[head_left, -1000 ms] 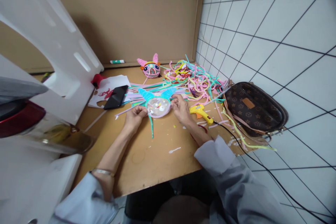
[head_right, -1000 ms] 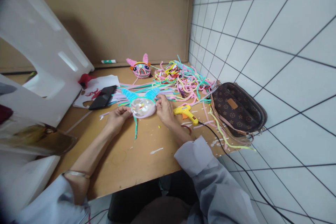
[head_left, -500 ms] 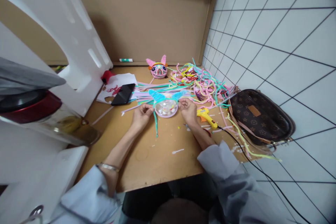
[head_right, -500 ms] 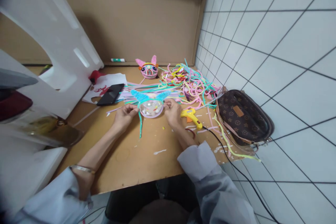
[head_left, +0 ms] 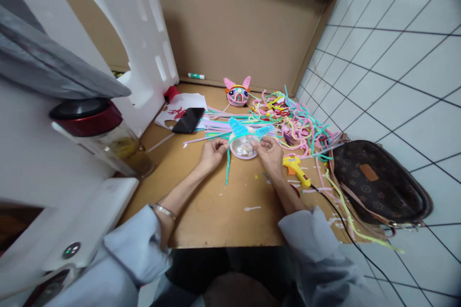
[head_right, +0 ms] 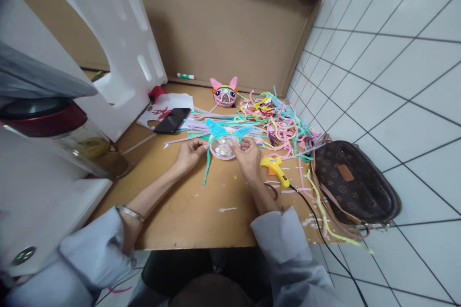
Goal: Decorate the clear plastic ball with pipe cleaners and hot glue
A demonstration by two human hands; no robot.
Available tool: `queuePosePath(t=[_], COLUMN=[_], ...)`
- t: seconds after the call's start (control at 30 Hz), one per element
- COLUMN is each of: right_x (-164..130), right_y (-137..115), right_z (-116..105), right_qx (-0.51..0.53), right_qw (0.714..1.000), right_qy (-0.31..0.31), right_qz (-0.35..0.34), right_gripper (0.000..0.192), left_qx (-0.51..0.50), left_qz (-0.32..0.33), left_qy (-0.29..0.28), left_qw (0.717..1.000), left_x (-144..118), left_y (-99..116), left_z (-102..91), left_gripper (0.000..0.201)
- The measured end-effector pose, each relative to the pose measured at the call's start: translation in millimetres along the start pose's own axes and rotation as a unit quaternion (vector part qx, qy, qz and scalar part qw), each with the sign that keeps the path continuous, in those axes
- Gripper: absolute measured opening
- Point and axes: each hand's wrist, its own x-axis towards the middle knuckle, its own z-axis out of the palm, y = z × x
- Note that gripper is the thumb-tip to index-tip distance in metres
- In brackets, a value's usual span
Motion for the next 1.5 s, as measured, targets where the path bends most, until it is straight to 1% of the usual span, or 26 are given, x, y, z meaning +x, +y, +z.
queuePosePath(t=[0.1,0.4,0.57,0.67,0.77,0.97,1.23,1.5], right_x=[0.8,3.2,1.8,1.4,2.2,2.4,1.9,3.1], right_y=[1.2,5.8,4.3,4.3,5.5,5.6,5.2,8.3], right_z=[0.4,1.4,0.8,0.2,-0.1,1.0,1.9,3.6], right_qx=[-0.010,-0.008,-0.022,-0.029,-0.029,-0.002,0.019,-0.009], right_qw=[1.000,1.000,0.999,0.999,0.999,1.000,1.000,1.000], right_qy=[0.003,0.007,0.009,0.016,0.009,0.009,0.010,0.008], right_qz=[-0.008,-0.013,-0.023,-0.026,-0.025,-0.019,-0.003,-0.007], right_gripper=[0.068,0.063,0.062,0.060,0.061,0.057,0.070,0.070], left_qx=[-0.014,-0.050,-0.051,-0.049,-0.060,-0.095,-0.114,-0.100], left_qz=[-0.007,-0.017,-0.030,-0.040,-0.054,-0.083,-0.088,-0.093], left_qy=[0.002,0.009,0.015,0.019,0.017,0.005,-0.001,-0.005], left_qw=[1.000,0.999,0.998,0.998,0.997,0.992,0.990,0.991], left_x=[0.3,0.1,-0.7,-0.2,0.2,-0.4,-0.8,0.4], left_y=[-1.0,-5.1,-5.4,-3.8,-1.2,2.5,2.1,-2.8], left_z=[1.5,2.6,3.6,4.7,5.0,4.1,3.2,1.2], left_gripper=[0.009,0.021,0.027,0.024,0.023,0.023,0.018,0.008])
